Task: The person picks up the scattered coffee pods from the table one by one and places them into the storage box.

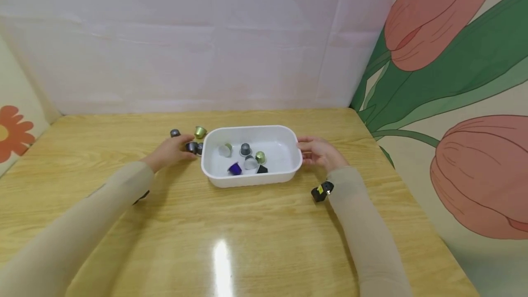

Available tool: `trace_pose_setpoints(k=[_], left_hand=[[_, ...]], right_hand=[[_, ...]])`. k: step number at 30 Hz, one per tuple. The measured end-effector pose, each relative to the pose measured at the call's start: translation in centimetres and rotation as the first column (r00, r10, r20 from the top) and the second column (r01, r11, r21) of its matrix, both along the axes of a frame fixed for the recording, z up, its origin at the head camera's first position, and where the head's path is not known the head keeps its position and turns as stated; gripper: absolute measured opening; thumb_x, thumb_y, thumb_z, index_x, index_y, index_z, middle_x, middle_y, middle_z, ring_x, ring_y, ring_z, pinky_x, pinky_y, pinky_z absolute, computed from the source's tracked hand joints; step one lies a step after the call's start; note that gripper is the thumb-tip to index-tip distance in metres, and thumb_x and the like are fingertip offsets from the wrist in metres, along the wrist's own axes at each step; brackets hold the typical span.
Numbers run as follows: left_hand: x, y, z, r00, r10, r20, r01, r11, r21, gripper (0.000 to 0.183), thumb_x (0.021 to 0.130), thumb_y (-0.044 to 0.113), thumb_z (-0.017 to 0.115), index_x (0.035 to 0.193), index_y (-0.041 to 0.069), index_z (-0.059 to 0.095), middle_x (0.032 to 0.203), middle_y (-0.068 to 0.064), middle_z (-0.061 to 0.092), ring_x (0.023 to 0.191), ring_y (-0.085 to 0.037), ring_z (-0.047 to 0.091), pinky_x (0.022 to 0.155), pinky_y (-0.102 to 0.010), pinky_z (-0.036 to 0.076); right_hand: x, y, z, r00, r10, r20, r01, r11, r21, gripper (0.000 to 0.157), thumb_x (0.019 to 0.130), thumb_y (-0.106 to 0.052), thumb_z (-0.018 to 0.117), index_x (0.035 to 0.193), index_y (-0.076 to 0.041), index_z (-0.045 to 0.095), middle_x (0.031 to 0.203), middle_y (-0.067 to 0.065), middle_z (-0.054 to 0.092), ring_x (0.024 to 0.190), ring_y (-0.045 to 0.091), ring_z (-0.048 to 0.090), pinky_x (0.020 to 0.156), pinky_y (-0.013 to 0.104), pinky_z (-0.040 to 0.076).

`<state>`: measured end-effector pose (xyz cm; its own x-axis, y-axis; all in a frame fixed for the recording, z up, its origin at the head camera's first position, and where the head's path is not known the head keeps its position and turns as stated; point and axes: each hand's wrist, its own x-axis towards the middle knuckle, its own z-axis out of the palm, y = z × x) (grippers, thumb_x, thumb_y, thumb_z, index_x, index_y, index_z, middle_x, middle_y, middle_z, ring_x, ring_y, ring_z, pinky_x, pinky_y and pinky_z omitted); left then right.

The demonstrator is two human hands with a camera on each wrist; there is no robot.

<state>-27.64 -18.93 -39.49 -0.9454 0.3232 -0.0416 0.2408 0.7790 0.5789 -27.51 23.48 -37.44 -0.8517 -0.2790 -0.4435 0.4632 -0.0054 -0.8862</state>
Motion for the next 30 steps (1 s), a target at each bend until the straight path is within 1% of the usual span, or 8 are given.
trace_pose_setpoints(k=[3, 7, 12, 17, 23, 26, 30], left_hand=[[-0.11, 0.08, -0.05, 1.0, -0.002, -0.012, 0.002, 1.0, -0.01, 0.062, 0.089, 0.011, 0.071, 0.138, -0.012, 0.042, 0.141, -0.031, 0.043, 0.131, -0.048, 0.037, 0.112, -0.057, 0.025], [-0.19, 0.12, -0.03, 1.0, 0.006, -0.014, -0.006, 1.0, 0.005, 0.056, 0.089, 0.009, 0.07, 0.135, -0.011, 0.046, 0.139, -0.03, 0.045, 0.131, -0.046, 0.039, 0.112, -0.055, 0.026], [-0.19, 0.01, 0.0, 1.0, 0.016, -0.026, -0.015, 1.0, 0.014, 0.045, 0.088, 0.01, 0.071, 0.126, -0.009, 0.056, 0.13, -0.028, 0.055, 0.123, -0.044, 0.048, 0.108, -0.055, 0.032], [-0.23, -0.02, 0.04, 1.0, 0.019, -0.016, -0.018, 1.0, 0.018, 0.042, 0.088, 0.011, 0.071, 0.124, -0.008, 0.058, 0.127, -0.026, 0.058, 0.12, -0.042, 0.05, 0.107, -0.055, 0.034], [-0.51, -0.57, -0.29, 1.0, 0.013, -0.029, -0.012, 1.0, 0.028, 0.039, 0.087, 0.012, 0.074, 0.119, -0.006, 0.061, 0.119, -0.024, 0.062, 0.112, -0.04, 0.054, 0.102, -0.055, 0.038], [-0.31, -0.78, -0.15, 1.0, 0.026, -0.012, -0.026, 0.999, 0.034, 0.04, 0.087, 0.012, 0.073, 0.12, -0.006, 0.061, 0.12, -0.025, 0.061, 0.114, -0.04, 0.053, 0.103, -0.056, 0.038], [0.36, -0.83, 0.29, 0.999, 0.038, 0.006, -0.039, 0.998, 0.043, 0.043, 0.088, 0.013, 0.072, 0.124, -0.007, 0.058, 0.125, -0.027, 0.058, 0.118, -0.044, 0.05, 0.104, -0.057, 0.036]], right_hand=[[0.06, -0.12, 0.05, 1.0, -0.007, 0.004, 0.007, 1.0, -0.009, 0.032, 0.102, -0.003, 0.045, 0.133, -0.002, 0.041, 0.082, 0.001, 0.06, 0.069, 0.011, 0.057, 0.055, 0.02, 0.052], [0.11, -0.16, 0.02, 1.0, 0.001, -0.004, -0.001, 1.0, -0.017, 0.029, 0.102, -0.002, 0.044, 0.131, -0.001, 0.042, 0.079, 0.001, 0.06, 0.069, 0.011, 0.057, 0.056, 0.02, 0.052], [0.19, -0.15, -0.03, 1.0, 0.016, -0.019, -0.017, 1.0, -0.017, 0.027, 0.102, -0.002, 0.043, 0.129, -0.001, 0.042, 0.078, 0.0, 0.06, 0.069, 0.01, 0.058, 0.057, 0.02, 0.052], [0.24, -0.04, -0.07, 1.0, 0.007, -0.017, -0.007, 1.0, -0.012, 0.028, 0.102, -0.002, 0.044, 0.13, -0.001, 0.041, 0.079, 0.0, 0.06, 0.068, 0.01, 0.058, 0.056, 0.019, 0.051], [0.13, -0.09, -0.05, 1.0, 0.002, -0.009, -0.002, 1.0, 0.0, 0.029, 0.102, -0.003, 0.046, 0.131, -0.002, 0.042, 0.082, 0.001, 0.06, 0.07, 0.011, 0.058, 0.057, 0.019, 0.052], [0.07, -0.09, -0.07, 1.0, 0.001, -0.007, -0.001, 1.0, -0.003, 0.028, 0.102, -0.004, 0.046, 0.13, -0.003, 0.043, 0.083, 0.001, 0.06, 0.071, 0.012, 0.058, 0.058, 0.02, 0.053], [0.04, -0.11, -0.03, 1.0, -0.005, -0.005, 0.005, 1.0, 0.01, 0.029, 0.102, -0.004, 0.046, 0.13, -0.003, 0.043, 0.083, 0.001, 0.06, 0.071, 0.012, 0.058, 0.057, 0.02, 0.052]])
